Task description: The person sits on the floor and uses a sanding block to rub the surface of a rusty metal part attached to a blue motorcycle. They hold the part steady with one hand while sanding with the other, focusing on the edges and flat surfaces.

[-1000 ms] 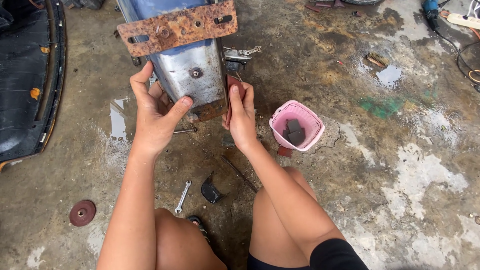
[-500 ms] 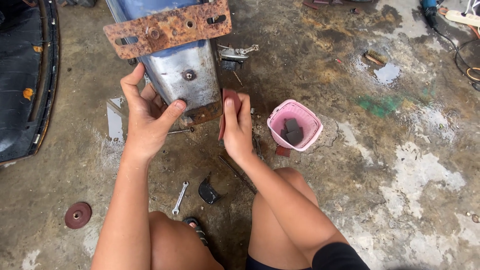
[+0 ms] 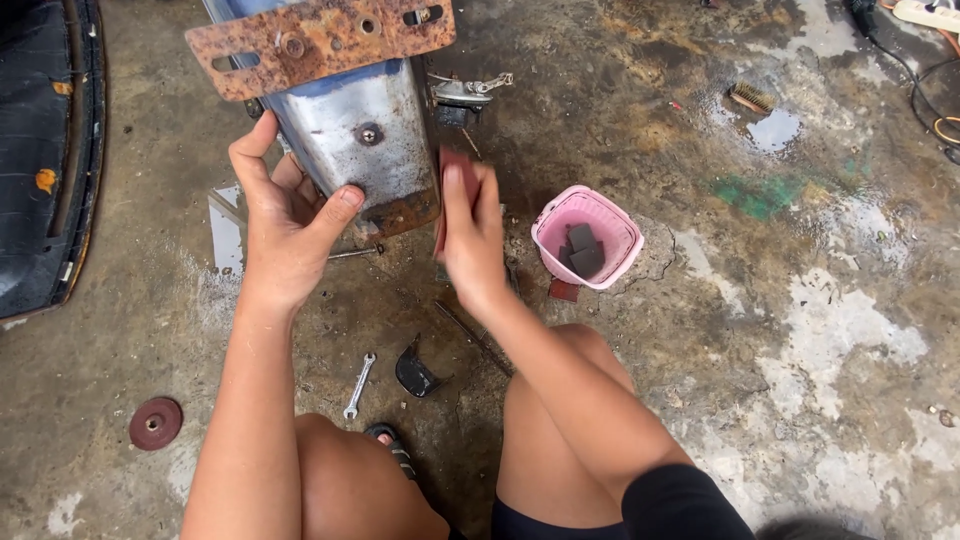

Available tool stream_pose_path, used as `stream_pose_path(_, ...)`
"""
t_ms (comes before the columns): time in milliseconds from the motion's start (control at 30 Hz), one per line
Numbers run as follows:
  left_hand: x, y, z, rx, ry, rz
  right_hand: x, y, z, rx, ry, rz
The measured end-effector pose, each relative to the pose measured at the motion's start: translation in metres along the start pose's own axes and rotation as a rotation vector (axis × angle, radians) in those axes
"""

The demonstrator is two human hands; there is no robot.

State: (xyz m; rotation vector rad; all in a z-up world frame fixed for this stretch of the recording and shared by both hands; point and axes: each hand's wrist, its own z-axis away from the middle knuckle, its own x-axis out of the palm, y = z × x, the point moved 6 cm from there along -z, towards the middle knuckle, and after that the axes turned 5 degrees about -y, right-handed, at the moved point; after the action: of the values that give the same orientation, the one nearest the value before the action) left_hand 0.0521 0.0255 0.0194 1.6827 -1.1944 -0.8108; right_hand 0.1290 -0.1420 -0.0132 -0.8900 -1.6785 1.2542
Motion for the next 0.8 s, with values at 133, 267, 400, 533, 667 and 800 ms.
stream_pose_path(133,-0.001,-0.001,-0.002,-0.014,0.003,-0.007,-0.003,0.023,-0.008,0.046,-0.011,-0.042)
stream_pose_path(267,-0.003,-0.004,0.003,-0.004,0.007,-0.006,0.000,0.002,-0.012,0.085,0.011,-0.069)
stream_pose_path(400,-0.003,-0.005,0.000,-0.012,0.005,0.000,-0.001,0.037,0.005,0.077,-0.039,-0.192)
stream_pose_path(533,-0.001,-0.007,0.003,-0.010,0.007,0.014,-0.001,0.003,-0.019,0.063,-0.004,-0.124)
stream_pose_path(667,-0.003,-0.004,0.001,-0.018,0.006,0.011,0.001,0.027,-0.001,0.076,-0.025,-0.174)
stream_pose_path(800,-0.004,-0.006,0.002,0.012,0.009,0.019,-0.006,0.019,-0.029,-0.108,-0.054,0.030)
